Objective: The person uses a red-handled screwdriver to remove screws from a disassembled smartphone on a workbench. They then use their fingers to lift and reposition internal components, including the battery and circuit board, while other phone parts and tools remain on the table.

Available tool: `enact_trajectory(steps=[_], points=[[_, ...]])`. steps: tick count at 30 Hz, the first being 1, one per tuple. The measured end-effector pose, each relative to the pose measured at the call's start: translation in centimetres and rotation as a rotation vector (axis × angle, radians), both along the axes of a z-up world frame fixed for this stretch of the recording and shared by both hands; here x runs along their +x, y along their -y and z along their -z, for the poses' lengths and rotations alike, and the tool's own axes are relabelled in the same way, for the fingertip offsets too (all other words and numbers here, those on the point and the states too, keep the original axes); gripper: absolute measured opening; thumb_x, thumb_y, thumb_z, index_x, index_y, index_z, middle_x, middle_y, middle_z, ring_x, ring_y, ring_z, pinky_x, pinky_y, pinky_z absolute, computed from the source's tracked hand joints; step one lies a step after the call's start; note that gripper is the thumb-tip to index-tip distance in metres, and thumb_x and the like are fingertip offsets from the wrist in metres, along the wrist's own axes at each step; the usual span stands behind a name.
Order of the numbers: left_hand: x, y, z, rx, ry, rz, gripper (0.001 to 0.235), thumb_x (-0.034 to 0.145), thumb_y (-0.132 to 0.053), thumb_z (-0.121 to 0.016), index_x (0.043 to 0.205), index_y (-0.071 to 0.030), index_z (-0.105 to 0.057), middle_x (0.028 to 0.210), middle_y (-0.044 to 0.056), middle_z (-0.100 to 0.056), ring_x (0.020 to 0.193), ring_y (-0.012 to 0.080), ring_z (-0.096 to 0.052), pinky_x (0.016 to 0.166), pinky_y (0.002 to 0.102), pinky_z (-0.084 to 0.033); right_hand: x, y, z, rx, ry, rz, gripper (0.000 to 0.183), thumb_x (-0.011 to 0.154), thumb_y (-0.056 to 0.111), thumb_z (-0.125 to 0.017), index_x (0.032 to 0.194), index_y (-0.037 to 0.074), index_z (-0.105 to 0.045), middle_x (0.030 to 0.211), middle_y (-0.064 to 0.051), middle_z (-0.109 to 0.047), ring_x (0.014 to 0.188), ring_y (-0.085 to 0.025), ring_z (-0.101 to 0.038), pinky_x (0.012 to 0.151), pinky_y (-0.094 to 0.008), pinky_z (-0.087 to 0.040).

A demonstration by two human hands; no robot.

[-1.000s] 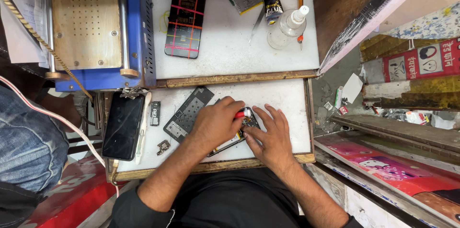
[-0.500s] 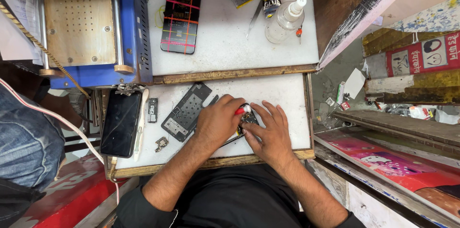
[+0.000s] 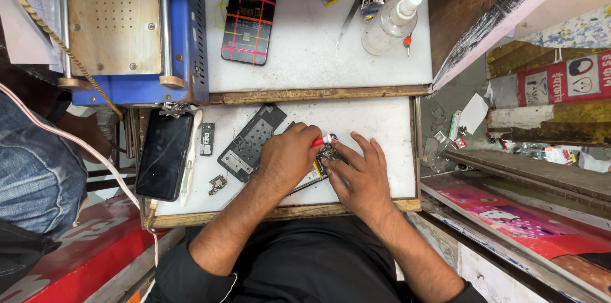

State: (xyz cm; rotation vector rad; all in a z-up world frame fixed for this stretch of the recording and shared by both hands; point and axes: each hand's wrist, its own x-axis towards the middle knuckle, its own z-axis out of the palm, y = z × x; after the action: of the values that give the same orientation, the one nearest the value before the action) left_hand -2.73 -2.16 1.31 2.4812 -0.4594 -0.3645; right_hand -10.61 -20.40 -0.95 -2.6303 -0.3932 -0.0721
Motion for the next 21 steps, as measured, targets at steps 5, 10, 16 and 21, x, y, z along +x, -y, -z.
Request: enact_trajectory(steps=[5, 10, 16, 21], points=[[0.1, 0.0, -0.2, 0.079, -0.050, 0.034, 0.022, 0.091, -0.023, -0.072, 0.109, -0.010, -0.070, 0.095, 0.007, -0.069, 0.076, 0.0257, -0.074, 0.061, 0.040, -0.062, 0.2, 0.0, -0.2, 0.017, -0.010, 0.026, 0.031, 0.088, 0.020, -0.076, 0.118, 0.018, -0.073, 0.137, -0.001, -0.065, 0.142, -0.031, -0.045, 0.120, -0.060, -0.027], [0.2, 0.1, -0.3, 0.152, -0.025, 0.088, 0.020, 0.093, -0.019, -0.070, 0.110, -0.009, -0.068, 0.097, 0.008, -0.068, 0.078, 0.0258, -0.074, 0.062, 0.040, -0.062, 0.3, -0.4, -0.4, -0.022, 0.021, 0.026, 0.038, 0.088, 0.023, -0.075, 0.125, 0.015, -0.070, 0.134, -0.002, -0.065, 0.139, -0.031, -0.047, 0.119, -0.059, -0.028], [0.0, 0.0, 0.1, 0.151, -0.015, 0.079, 0.025, 0.091, -0.020, -0.071, 0.113, -0.008, -0.066, 0.099, 0.009, -0.068, 0.078, 0.0259, -0.074, 0.060, 0.040, -0.062, 0.4, -0.6, -0.4, -0.029, 0.049, 0.031, 0.037, 0.088, 0.023, -0.075, 0.124, 0.017, -0.070, 0.133, -0.002, -0.065, 0.139, -0.032, -0.047, 0.118, -0.059, -0.029], [-0.8, -1.6, 0.0, -0.159, 0.111, -0.152, 0.037, 0.091, -0.025, -0.074, 0.121, -0.006, -0.066, 0.104, 0.014, -0.068, 0.078, 0.0315, -0.072, 0.064, 0.041, -0.059, 0.2, -1.1, -0.6, -0.071, 0.048, 0.041, 0.042, 0.088, 0.023, -0.074, 0.130, 0.020, -0.070, 0.134, -0.003, -0.063, 0.137, -0.033, -0.046, 0.116, -0.061, -0.030]])
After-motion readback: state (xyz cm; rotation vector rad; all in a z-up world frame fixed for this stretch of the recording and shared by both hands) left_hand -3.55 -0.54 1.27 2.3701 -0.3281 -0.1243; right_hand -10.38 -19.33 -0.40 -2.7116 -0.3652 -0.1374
